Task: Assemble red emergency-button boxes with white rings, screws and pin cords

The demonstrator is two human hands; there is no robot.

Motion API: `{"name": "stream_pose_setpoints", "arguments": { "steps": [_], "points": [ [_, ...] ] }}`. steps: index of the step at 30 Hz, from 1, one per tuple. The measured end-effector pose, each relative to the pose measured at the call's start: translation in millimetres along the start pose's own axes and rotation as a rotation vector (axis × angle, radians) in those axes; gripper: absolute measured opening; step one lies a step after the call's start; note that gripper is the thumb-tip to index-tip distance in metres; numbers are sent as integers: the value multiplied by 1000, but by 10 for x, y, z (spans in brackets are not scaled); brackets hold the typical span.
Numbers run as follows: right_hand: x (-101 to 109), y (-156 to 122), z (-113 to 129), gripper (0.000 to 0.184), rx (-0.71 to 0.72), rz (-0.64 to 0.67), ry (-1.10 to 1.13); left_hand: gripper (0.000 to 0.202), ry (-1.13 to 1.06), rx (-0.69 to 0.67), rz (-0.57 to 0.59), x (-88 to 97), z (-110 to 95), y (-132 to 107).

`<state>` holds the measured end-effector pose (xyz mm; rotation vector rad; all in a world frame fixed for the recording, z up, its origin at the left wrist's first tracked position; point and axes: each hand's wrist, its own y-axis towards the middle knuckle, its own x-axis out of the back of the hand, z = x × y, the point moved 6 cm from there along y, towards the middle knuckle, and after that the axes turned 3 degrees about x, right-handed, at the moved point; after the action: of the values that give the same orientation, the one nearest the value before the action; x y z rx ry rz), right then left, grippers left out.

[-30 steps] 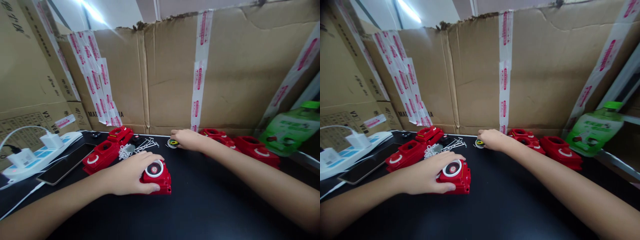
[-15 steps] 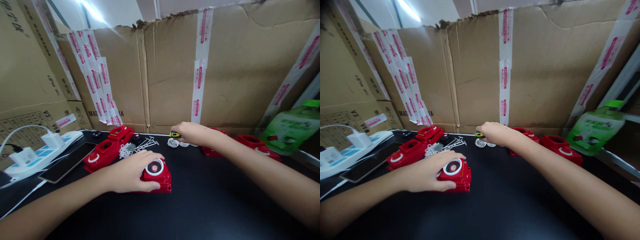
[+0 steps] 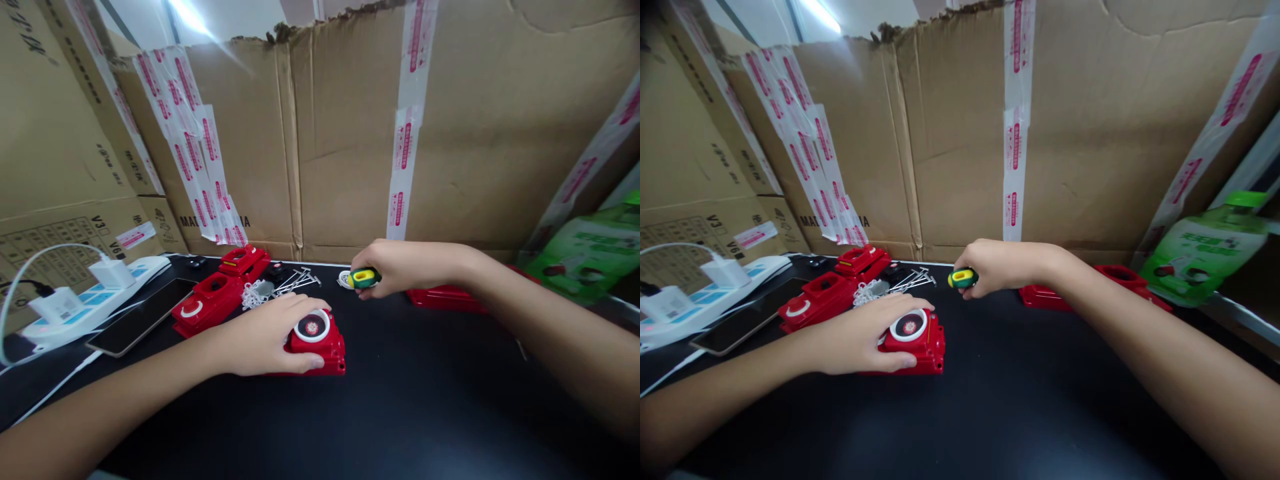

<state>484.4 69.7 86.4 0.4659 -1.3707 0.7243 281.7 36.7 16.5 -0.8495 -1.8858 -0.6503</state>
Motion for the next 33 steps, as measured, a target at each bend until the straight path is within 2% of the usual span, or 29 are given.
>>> {"name": "stream_pose_setpoints", "arguments": {
  "steps": [2, 5, 9, 13, 17, 22, 26, 31, 33],
  "points": [
    [-42, -13, 156, 4, 49, 48, 38, 72, 9, 30, -29, 10, 9, 1],
    [-94, -21, 378, 18, 115, 76, 60, 67, 22, 68, -75, 26, 14, 4],
    [-128, -40, 588, 33, 165, 54, 69, 53, 4, 88, -95, 39, -4, 6],
    [-126, -74, 690, 28, 170, -4, 60, 52, -37, 88, -93, 42, -13, 0],
    [-156, -75, 708, 24, 133, 11, 35, 46, -48, 79, -88, 36, -10, 11],
    [-183, -41, 717, 31, 97, 29, -9, 45, -32, 101, -85, 31, 3, 28],
    [-188, -39, 696, 26, 90, 46, -14, 45, -38, 100, -75, 35, -6, 30],
    [-206, -73, 520, 19, 4, 154, -17, 49, -26, 107, -64, 29, 10, 29],
    [-261, -59, 460, 25, -23, 219, -28, 53, -18, 104, -67, 28, 21, 27]
  ]
}}
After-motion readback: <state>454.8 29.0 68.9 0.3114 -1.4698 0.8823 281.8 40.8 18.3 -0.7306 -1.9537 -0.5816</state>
